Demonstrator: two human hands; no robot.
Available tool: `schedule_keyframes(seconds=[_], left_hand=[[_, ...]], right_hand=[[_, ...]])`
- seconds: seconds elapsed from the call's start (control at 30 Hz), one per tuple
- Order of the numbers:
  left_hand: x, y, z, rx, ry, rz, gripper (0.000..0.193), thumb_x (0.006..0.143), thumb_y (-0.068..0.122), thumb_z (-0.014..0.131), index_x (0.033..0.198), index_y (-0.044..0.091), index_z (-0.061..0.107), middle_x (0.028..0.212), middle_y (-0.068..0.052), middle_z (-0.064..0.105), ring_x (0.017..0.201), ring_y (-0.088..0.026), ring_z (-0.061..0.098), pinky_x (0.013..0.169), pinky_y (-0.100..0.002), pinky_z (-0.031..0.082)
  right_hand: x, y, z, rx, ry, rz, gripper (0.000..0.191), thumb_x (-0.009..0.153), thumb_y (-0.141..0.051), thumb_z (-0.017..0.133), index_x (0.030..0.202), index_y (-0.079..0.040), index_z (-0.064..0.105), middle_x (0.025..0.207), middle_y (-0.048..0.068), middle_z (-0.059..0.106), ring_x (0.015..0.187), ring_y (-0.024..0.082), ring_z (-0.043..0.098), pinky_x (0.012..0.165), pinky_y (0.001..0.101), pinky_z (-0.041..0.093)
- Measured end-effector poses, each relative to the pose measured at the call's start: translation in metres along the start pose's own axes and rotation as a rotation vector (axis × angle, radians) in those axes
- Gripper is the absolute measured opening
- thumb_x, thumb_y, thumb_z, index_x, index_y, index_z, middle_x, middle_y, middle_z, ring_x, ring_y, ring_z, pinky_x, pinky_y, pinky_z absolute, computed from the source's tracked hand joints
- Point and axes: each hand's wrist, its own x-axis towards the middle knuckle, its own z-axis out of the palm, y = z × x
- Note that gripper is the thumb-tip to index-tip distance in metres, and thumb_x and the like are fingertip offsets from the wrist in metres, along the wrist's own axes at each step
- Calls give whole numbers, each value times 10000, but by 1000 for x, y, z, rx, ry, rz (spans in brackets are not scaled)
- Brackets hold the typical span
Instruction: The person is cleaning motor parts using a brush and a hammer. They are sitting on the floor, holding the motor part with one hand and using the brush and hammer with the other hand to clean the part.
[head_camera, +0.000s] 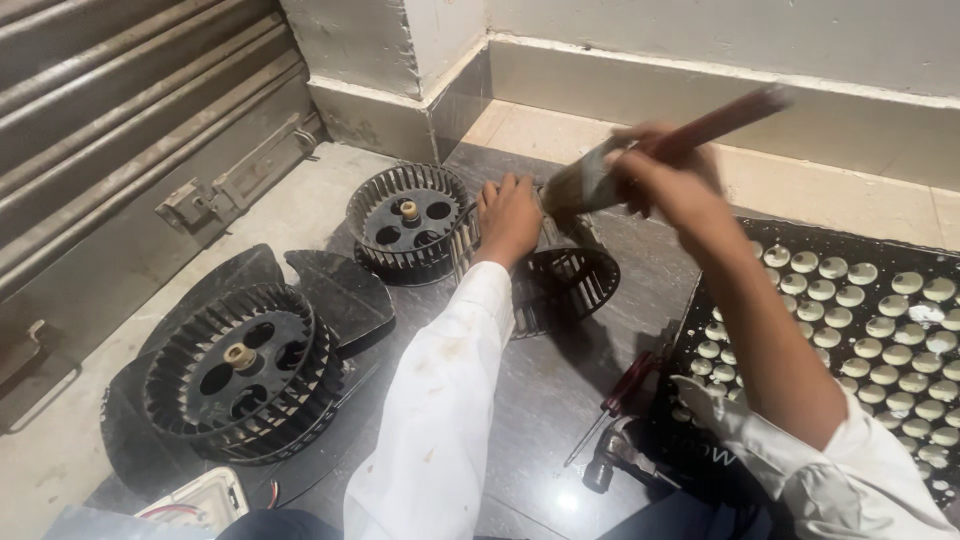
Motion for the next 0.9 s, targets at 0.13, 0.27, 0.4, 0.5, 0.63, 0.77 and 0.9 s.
schedule_keyframes(seconds=[0.13,0.27,0.4,0.5,0.63,0.77,0.9], left_hand=[[0,-2,-2,-24,-21,-38,324,969,197,487,1232,78,634,1309,-143,572,1249,-415,453,1117,-540,300],[0,-8,-6,-30,-23,-56,375,952,168,476,1287,89,625,1311,-152,566,1236,-418,456,1126,-546,288],[0,-1,-2,-44,-26,-67,349,969,188,480,1266,101,640,1318,-139,570,1252,-411,452,1137,-546,284],[0,2,1,-25,-48,-89,314,993,191,474,1234,110,658,1329,-119,585,1273,-395,466,1163,-525,305],[0,-3,-2,-25,11,-44,363,939,177,500,1266,92,630,1303,-139,573,1230,-420,450,1107,-548,297],[-1,-3,0,-34,23,-31,375,919,157,507,1268,93,628,1305,-140,574,1227,-409,461,1112,-529,313],[-3,-2,1,11,-9,-60,341,931,144,516,1245,100,641,1316,-117,579,1240,-394,462,1145,-549,286]], right_hand=[[-6,-5,0,-51,-125,95,285,875,-82,680,1152,-26,722,772,99,681,543,105,540,456,222,434],[-10,-23,-22,-132,-194,126,238,891,-61,652,1083,28,760,763,149,699,551,143,519,477,241,407],[-10,-19,0,-63,-39,106,231,896,-99,668,1113,-48,727,799,92,686,568,106,544,474,197,458],[-7,-13,13,-29,-112,80,239,858,-57,678,1089,-25,729,793,108,687,547,119,542,428,207,436],[-4,-15,-4,-82,-127,114,231,872,-54,672,1084,7,741,789,143,692,546,141,527,429,211,405],[-5,-10,5,-30,24,36,269,875,-162,692,1109,-29,699,813,105,705,576,110,609,466,201,505],[-12,-3,14,-111,-116,-127,282,881,-157,681,1113,-1,714,811,124,710,566,123,568,453,229,447]])
